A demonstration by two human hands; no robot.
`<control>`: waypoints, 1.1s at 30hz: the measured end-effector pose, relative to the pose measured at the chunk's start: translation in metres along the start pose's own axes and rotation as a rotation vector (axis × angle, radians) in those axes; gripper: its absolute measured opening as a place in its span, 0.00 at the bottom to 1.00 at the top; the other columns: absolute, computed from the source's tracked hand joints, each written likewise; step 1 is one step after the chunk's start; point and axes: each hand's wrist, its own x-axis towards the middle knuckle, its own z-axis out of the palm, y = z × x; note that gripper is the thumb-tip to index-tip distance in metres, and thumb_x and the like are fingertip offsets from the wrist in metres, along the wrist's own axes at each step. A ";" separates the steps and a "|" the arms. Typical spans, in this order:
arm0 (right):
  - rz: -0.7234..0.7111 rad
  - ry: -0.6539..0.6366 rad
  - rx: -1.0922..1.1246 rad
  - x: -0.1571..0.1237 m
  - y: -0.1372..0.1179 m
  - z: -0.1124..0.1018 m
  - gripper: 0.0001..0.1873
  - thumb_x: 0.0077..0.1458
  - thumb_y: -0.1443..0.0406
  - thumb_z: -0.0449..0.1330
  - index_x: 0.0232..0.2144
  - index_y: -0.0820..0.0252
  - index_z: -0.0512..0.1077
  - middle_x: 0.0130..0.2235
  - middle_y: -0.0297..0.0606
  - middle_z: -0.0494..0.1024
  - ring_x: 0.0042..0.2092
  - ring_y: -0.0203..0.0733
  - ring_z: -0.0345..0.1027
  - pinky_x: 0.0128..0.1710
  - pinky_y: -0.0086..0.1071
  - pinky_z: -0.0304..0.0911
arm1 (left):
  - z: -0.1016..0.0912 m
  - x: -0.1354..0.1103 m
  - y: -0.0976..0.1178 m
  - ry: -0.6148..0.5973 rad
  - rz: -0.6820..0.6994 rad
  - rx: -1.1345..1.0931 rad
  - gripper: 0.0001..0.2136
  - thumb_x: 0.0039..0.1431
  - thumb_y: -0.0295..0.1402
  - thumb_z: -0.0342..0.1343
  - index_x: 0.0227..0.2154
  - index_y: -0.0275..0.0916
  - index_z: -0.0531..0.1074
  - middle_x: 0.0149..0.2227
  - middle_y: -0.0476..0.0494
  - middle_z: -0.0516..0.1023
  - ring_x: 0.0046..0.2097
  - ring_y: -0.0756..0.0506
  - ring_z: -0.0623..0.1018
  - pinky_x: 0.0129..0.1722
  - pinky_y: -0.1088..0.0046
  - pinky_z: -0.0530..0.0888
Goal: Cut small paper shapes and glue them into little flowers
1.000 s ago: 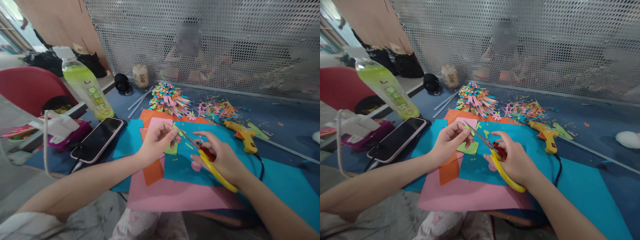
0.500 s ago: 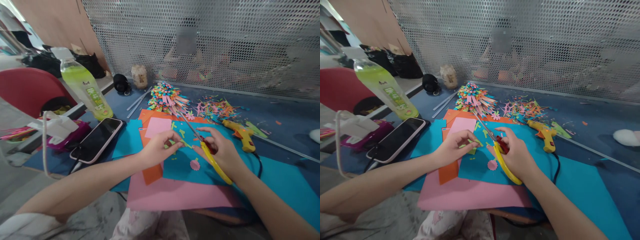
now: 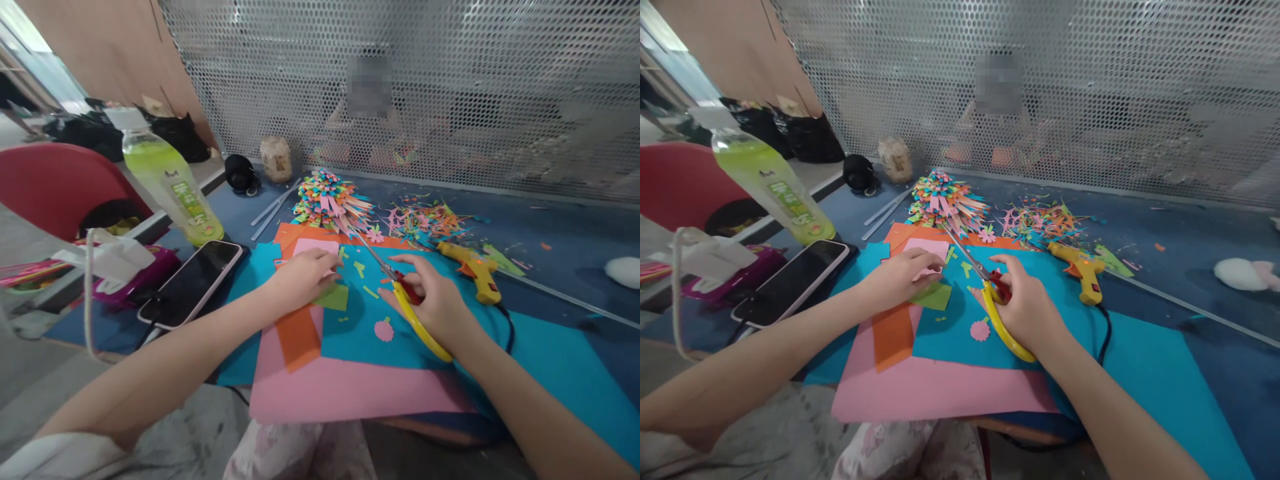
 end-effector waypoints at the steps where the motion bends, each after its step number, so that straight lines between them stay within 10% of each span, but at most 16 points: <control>1: 0.003 -0.001 -0.004 0.000 0.000 0.000 0.25 0.48 0.62 0.59 0.49 0.60 0.60 0.29 0.36 0.77 0.29 0.41 0.71 0.28 0.30 0.60 | -0.002 -0.001 0.000 -0.007 -0.024 0.007 0.11 0.59 0.30 0.48 0.43 0.38 0.70 0.42 0.40 0.74 0.44 0.44 0.74 0.44 0.68 0.71; 17: 0.022 -0.034 -0.061 0.000 0.003 0.002 0.25 0.48 0.62 0.58 0.49 0.58 0.60 0.29 0.35 0.77 0.30 0.43 0.71 0.27 0.30 0.59 | -0.002 0.000 -0.004 -0.044 -0.023 0.103 0.15 0.61 0.39 0.44 0.29 0.36 0.71 0.32 0.40 0.74 0.38 0.44 0.73 0.37 0.70 0.69; 23: 0.050 -0.031 -0.075 0.001 0.003 0.002 0.26 0.48 0.59 0.59 0.49 0.58 0.60 0.31 0.38 0.77 0.32 0.46 0.71 0.27 0.31 0.59 | 0.000 -0.007 0.004 -0.052 -0.128 0.094 0.19 0.57 0.34 0.48 0.52 0.41 0.61 0.36 0.43 0.75 0.36 0.46 0.76 0.33 0.72 0.70; 33: 0.077 -0.054 -0.116 0.000 0.003 0.004 0.27 0.49 0.54 0.57 0.50 0.57 0.59 0.31 0.38 0.77 0.30 0.44 0.69 0.27 0.32 0.60 | -0.002 -0.015 0.025 -0.180 0.073 0.454 0.20 0.58 0.35 0.45 0.52 0.34 0.65 0.29 0.37 0.75 0.33 0.40 0.76 0.29 0.65 0.69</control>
